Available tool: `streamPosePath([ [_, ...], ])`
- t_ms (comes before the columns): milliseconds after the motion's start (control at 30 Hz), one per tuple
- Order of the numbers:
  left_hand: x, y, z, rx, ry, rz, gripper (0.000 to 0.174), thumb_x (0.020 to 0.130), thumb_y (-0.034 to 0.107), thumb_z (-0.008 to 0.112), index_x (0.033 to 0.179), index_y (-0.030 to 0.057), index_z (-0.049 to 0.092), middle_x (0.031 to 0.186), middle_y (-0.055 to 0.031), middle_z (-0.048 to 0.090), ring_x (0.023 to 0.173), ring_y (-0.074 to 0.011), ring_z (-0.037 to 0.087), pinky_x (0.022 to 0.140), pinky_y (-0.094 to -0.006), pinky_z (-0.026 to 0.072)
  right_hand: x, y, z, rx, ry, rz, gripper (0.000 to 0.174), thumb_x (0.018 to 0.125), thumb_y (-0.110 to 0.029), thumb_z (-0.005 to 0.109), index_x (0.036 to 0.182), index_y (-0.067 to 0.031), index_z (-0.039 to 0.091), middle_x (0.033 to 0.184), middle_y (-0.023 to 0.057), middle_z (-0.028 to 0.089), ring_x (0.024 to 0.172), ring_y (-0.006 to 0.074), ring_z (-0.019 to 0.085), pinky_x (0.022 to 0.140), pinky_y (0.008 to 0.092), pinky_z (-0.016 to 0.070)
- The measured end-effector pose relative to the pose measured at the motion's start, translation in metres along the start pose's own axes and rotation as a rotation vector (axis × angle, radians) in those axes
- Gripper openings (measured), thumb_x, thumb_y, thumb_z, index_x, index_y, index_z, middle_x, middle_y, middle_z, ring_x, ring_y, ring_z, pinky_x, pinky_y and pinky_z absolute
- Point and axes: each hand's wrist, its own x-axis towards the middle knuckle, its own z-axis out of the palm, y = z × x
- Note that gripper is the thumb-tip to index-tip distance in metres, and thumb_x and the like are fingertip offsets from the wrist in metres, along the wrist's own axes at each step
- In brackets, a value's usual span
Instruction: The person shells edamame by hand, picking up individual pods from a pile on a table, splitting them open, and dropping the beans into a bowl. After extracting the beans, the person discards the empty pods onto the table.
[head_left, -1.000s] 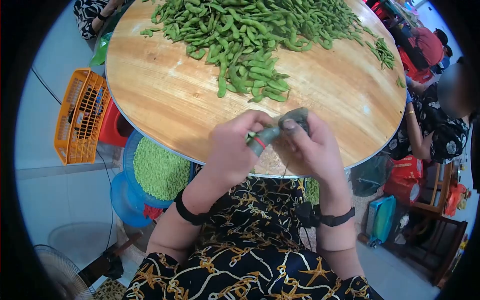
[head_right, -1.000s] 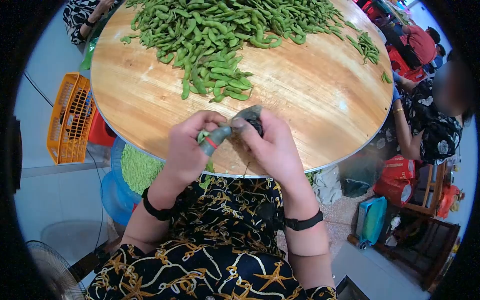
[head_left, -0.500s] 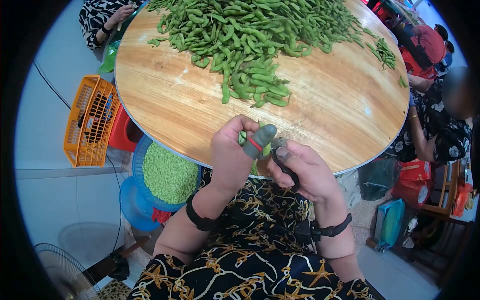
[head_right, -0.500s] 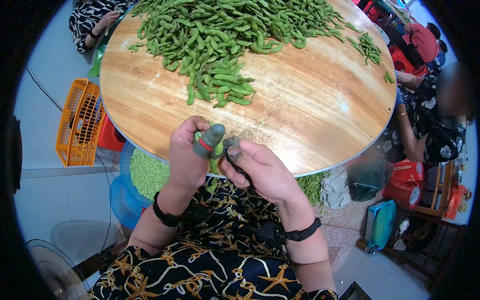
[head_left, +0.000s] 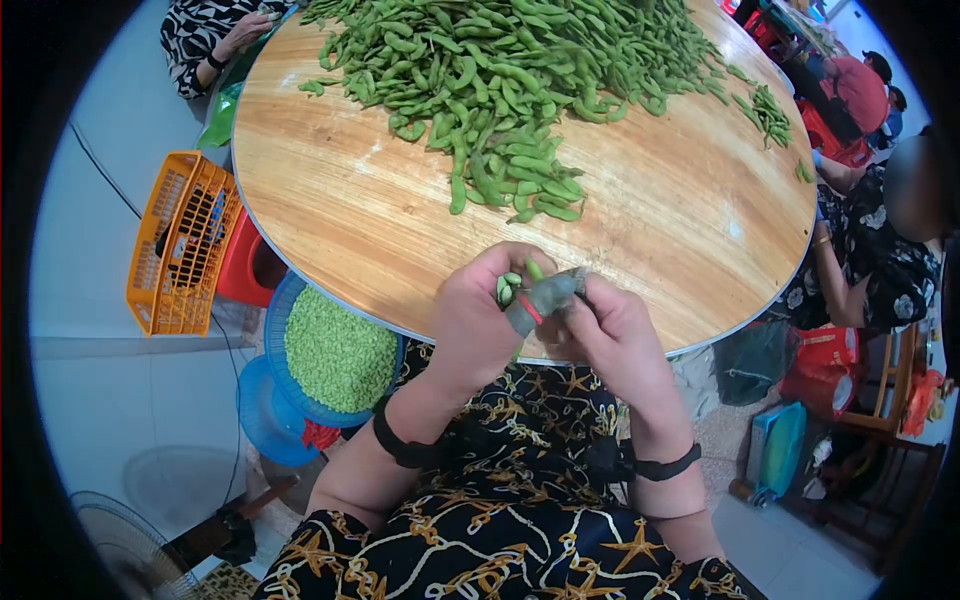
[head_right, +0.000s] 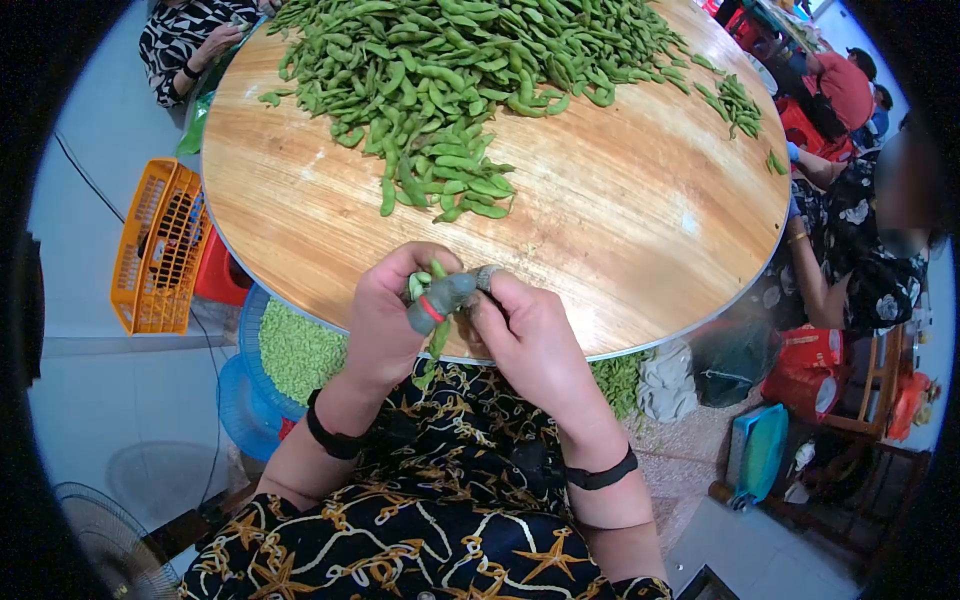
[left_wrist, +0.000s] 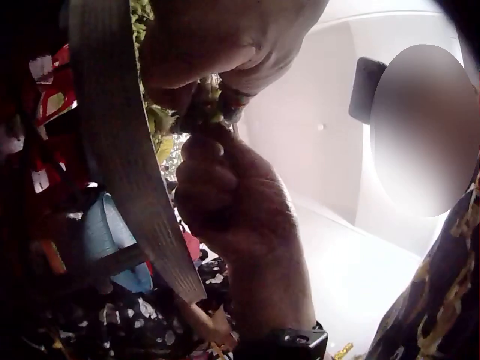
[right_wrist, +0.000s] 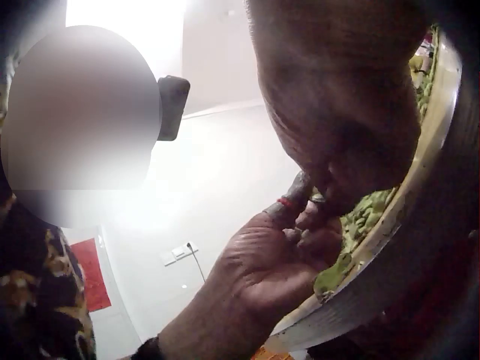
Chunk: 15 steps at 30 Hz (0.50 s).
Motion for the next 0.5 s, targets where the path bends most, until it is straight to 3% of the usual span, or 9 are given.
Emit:
streamPosePath([
  [33,0.000,0.004,0.001,0.241,0.064,0.016,0.019,0.080,0.001,0.062,0.098,0.0012,0.056,0.088,-0.0008,0.056,0.078,-0.0082,0.053,0.068,-0.0198,0.0423,0.003,0.001,0.001,-0.003,-0.004,-0.002,0.014,0.092,-0.011,0.046,0.084,-0.0047,0.054,0.059,-0.0037,0.047,0.050,0.0029,0.040,0.045,0.0183,0.0315],
  [133,0.002,-0.002,0.000,0.206,0.086,0.068,0.022,0.083,0.001,0.058,0.104,0.0011,0.055,0.095,-0.0023,0.058,0.077,-0.0064,0.052,0.066,-0.0182,0.0420,0.010,-0.002,0.000,-0.226,0.143,-0.173,0.013,0.090,-0.011,0.049,0.081,-0.0032,0.054,0.059,-0.0016,0.050,0.051,0.0032,0.043,0.046,0.0202,0.0349],
  [167,0.003,-0.004,-0.001,0.200,0.092,0.070,0.022,0.083,0.001,0.058,0.104,0.0011,0.055,0.095,-0.0023,0.058,0.077,-0.0064,0.052,0.066,-0.0182,0.0420,0.010,-0.007,-0.001,-0.029,0.104,0.001,0.013,0.089,-0.010,0.051,0.081,-0.0016,0.054,0.058,0.0004,0.050,0.050,0.0052,0.042,0.046,0.0226,0.0360],
  [200,0.004,-0.004,-0.002,-0.039,0.088,-0.006,0.022,0.084,0.001,0.057,0.106,0.0013,0.056,0.091,0.0002,0.057,0.074,-0.0036,0.051,0.062,-0.0168,0.0412,0.011,-0.010,-0.001,0.167,0.066,0.174,0.013,0.089,-0.010,0.052,0.080,-0.0001,0.054,0.057,0.0025,0.049,0.050,0.0072,0.042,0.047,0.0249,0.0371],
  [233,0.005,-0.005,-0.004,-0.279,0.081,-0.079,0.023,0.085,0.001,0.056,0.108,0.0015,0.058,0.087,0.0027,0.057,0.072,-0.0007,0.049,0.059,-0.0154,0.0404,0.012,-0.012,0.000,0.160,0.060,0.173,0.013,0.089,-0.010,0.052,0.080,-0.0001,0.054,0.057,0.0025,0.049,0.050,0.0072,0.042,0.047,0.0249,0.0371],
  [267,0.005,-0.006,-0.004,-0.284,0.085,-0.073,0.023,0.085,0.001,0.056,0.108,0.0015,0.058,0.087,0.0027,0.057,0.072,-0.0007,0.049,0.059,-0.0154,0.0404,0.013,-0.013,0.002,0.322,0.061,0.242,0.014,0.088,-0.010,0.052,0.079,0.0010,0.053,0.057,0.0045,0.048,0.049,0.0098,0.043,0.048,0.0270,0.0384],
  [333,0.004,-0.007,-0.006,-0.349,0.049,-0.065,0.023,0.088,0.003,0.052,0.111,0.0031,0.054,0.102,-0.0030,0.058,0.070,-0.0013,0.048,0.055,-0.0137,0.0355,0.013,-0.010,0.011,0.478,0.057,0.312,0.015,0.088,-0.010,0.053,0.079,0.0021,0.053,0.057,0.0064,0.048,0.049,0.0123,0.044,0.048,0.0292,0.0398],
  [400,0.005,-0.006,-0.003,-0.255,0.125,-0.073,0.022,0.088,0.004,0.053,0.110,0.0032,0.055,0.101,-0.0020,0.058,0.068,-0.0009,0.047,0.054,-0.0138,0.0345,0.013,0.002,0.024,-0.122,0.138,-0.022,0.016,0.088,-0.010,0.052,0.078,0.0020,0.053,0.057,0.0071,0.049,0.049,0.0141,0.046,0.049,0.0299,0.0403],
  [500,0.010,-0.009,-0.004,-0.113,0.174,-0.056,0.021,0.087,0.006,0.054,0.107,0.0029,0.057,0.096,-0.0002,0.059,0.067,-0.0014,0.047,0.054,-0.0154,0.0355,0.016,-0.005,0.016,-0.168,0.177,-0.004,0.013,0.088,-0.010,0.053,0.083,0.0020,0.056,0.064,0.0107,0.056,0.057,0.0134,0.050,0.055,0.0274,0.0427],
])
